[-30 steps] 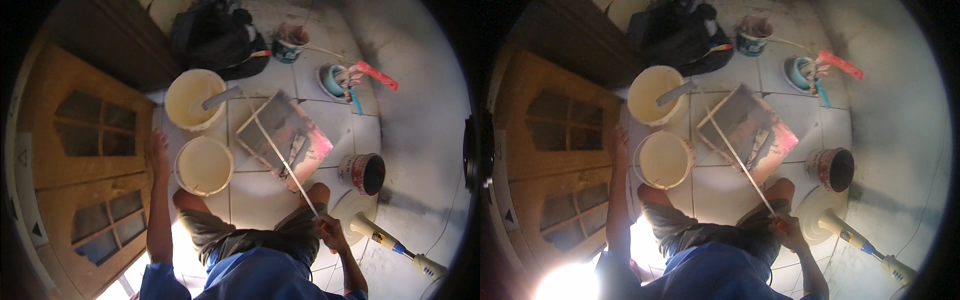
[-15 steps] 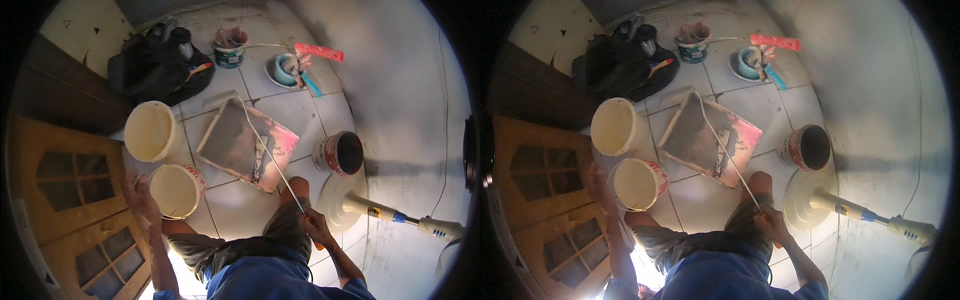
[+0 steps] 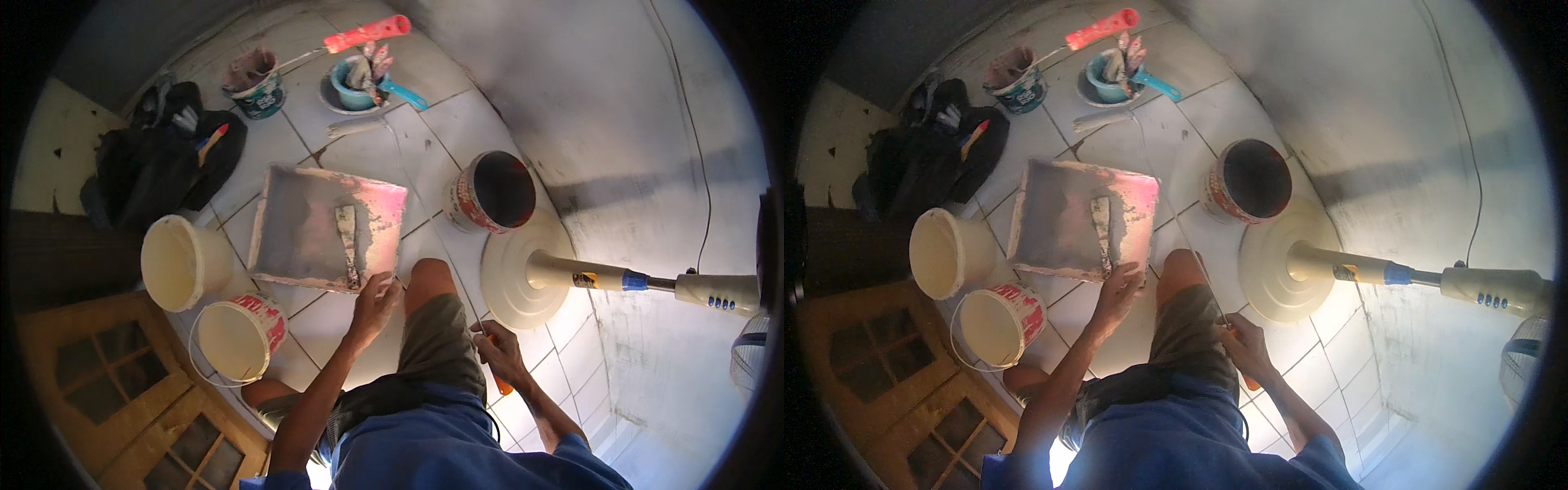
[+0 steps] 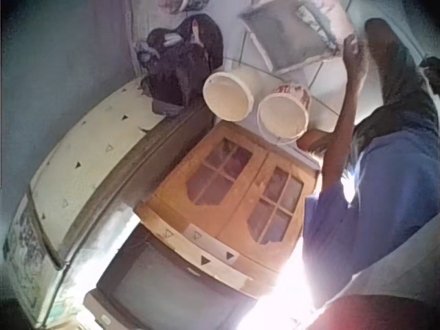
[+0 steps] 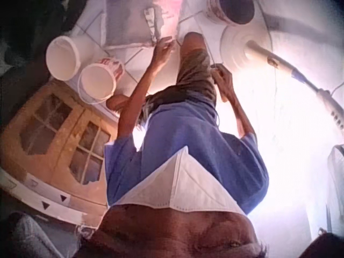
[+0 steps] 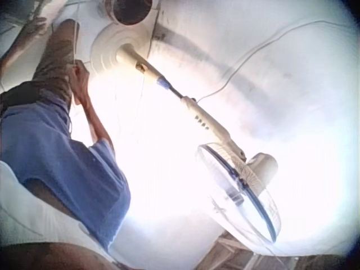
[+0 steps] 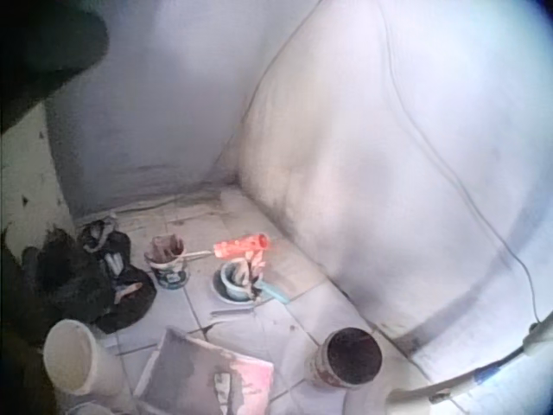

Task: The person pours paint from a bucket into a tray, spreads it with a spatula, and handles a paint roller and brushes.

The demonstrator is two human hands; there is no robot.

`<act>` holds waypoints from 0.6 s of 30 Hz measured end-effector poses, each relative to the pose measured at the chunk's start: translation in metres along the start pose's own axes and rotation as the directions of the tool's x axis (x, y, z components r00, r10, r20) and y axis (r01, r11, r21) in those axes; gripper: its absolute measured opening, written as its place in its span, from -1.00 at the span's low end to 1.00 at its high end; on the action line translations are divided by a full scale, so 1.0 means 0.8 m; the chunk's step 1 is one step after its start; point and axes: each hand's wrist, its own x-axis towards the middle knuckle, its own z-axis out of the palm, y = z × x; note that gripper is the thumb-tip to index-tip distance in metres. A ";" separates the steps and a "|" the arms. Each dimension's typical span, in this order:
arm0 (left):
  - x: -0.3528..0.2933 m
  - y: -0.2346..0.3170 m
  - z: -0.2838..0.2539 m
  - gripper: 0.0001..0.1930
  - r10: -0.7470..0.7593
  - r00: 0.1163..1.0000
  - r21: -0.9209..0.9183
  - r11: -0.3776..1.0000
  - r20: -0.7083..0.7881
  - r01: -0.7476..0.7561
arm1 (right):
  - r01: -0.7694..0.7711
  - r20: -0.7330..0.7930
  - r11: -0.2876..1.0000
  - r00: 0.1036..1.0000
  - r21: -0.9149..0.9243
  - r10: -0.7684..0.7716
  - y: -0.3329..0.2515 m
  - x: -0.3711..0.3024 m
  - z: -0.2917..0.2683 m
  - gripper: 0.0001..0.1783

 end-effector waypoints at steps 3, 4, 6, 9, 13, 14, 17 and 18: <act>0.052 0.034 0.069 -0.46 0.061 0.992 0.133 0.988 0.111 -0.075 | -0.081 -0.071 0.997 0.994 -0.013 0.079 0.015 -0.012 -0.042 -0.71; 0.069 0.048 0.091 -0.45 0.028 0.985 0.139 0.989 0.173 -0.052 | -0.079 -0.088 0.996 0.993 0.032 0.081 0.024 -0.015 -0.055 -0.73; 0.105 0.063 0.131 -0.44 -0.064 0.981 0.006 0.998 0.182 0.064 | -0.077 -0.134 0.993 0.987 0.093 0.089 0.037 -0.020 -0.077 -0.73; 0.161 0.060 0.180 -0.45 -0.236 0.953 -0.340 0.894 0.192 0.290 | -0.078 -0.193 0.985 0.975 0.156 0.108 0.051 -0.016 -0.112 -0.73; 0.209 0.064 0.228 -0.57 -0.287 0.942 -0.617 0.715 0.172 0.330 | -0.030 -0.248 0.976 0.965 0.214 0.084 0.068 -0.005 -0.142 -0.78; 0.221 0.065 0.236 -0.57 -0.293 0.941 -0.613 0.715 0.171 0.335 | -0.033 -0.271 0.967 0.957 0.254 0.104 0.072 -0.003 -0.147 -0.77; 0.246 0.070 0.259 -0.67 -0.230 0.966 -0.566 0.783 0.120 0.257 | -0.023 -0.305 0.941 0.943 0.337 0.132 0.092 -0.001 -0.153 -0.76; 0.246 0.076 0.269 -0.70 -0.221 0.971 -0.517 0.822 0.094 0.238 | -0.005 -0.322 0.927 0.937 0.376 0.136 0.099 -0.002 -0.155 -0.75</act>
